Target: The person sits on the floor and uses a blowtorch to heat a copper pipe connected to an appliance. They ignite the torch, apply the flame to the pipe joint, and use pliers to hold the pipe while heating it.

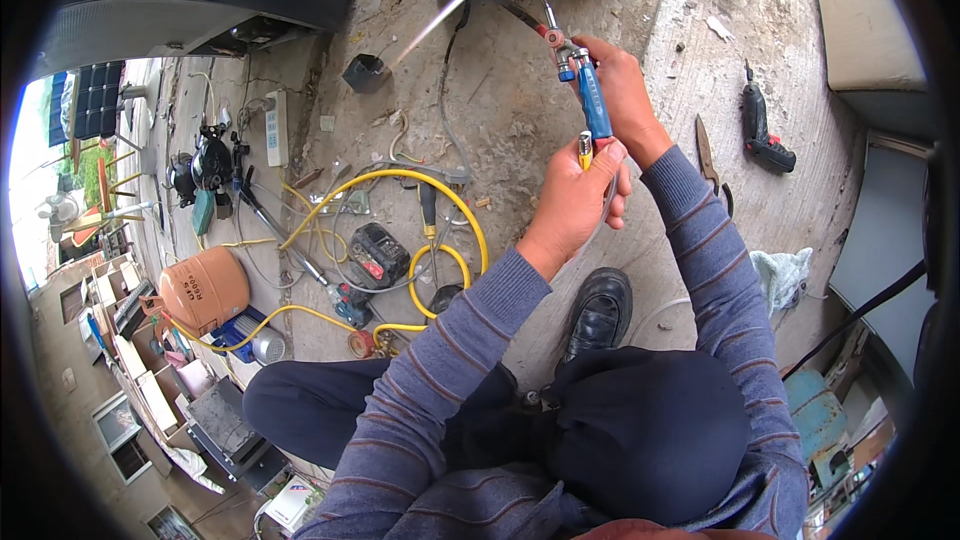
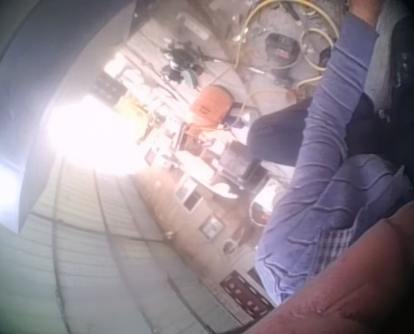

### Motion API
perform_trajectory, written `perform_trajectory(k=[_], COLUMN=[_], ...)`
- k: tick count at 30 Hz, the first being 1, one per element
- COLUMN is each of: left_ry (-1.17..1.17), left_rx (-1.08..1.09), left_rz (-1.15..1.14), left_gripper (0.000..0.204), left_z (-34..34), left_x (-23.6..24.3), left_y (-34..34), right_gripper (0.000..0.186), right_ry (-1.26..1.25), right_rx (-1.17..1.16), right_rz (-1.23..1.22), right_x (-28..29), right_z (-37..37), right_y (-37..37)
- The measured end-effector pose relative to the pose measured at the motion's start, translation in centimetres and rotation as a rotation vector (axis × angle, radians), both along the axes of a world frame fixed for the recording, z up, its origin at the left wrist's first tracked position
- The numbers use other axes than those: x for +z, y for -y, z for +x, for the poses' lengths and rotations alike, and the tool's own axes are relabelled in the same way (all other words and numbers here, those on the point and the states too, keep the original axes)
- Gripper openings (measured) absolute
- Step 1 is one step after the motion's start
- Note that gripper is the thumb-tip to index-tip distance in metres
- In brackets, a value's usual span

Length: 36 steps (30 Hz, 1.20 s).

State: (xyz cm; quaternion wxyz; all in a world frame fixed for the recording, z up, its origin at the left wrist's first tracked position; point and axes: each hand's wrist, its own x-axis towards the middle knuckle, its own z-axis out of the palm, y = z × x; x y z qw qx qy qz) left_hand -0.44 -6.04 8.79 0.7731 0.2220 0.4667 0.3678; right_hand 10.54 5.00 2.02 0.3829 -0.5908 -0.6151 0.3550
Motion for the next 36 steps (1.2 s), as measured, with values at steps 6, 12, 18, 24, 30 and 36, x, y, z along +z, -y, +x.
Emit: perform_trajectory(k=[6, 12, 18, 24, 30, 36], left_ry=[0.003, -0.004, -0.002, 0.0, 0.0, 0.001], left_rx=[0.005, 0.001, 0.003, 0.003, -0.009, -0.008], left_rz=[0.002, 0.002, -0.003, 0.005, -0.001, 0.006], left_gripper=[0.022, 0.022, 0.022, 0.022, 0.022, 0.022], left_z=[-0.1, -0.1, -0.1, 0.0, 0.2, 0.2], left_x=[0.0, 0.0, 0.0, 0.1, 0.1, -0.1], left_y=[0.0, -0.1, 0.0, 0.0, 0.1, 0.0], right_gripper=[0.024, 0.023, 0.021, 0.027, 0.035, 0.036], right_ry=[-0.008, -0.011, -0.009, 0.054, 0.218, 0.207], right_rx=[0.0, 0.004, -0.01, -0.027, -0.044, -0.049], right_rz=[0.001, -0.018, 0.003, 0.032, 0.188, 0.182], right_x=[0.3, 0.5, 0.0, -0.6, -1.3, -1.5], right_z=[-0.2, -0.2, -0.4, -0.4, -0.4, -0.5], right_y=[0.0, 0.0, -0.1, -0.2, -0.3, -0.2])
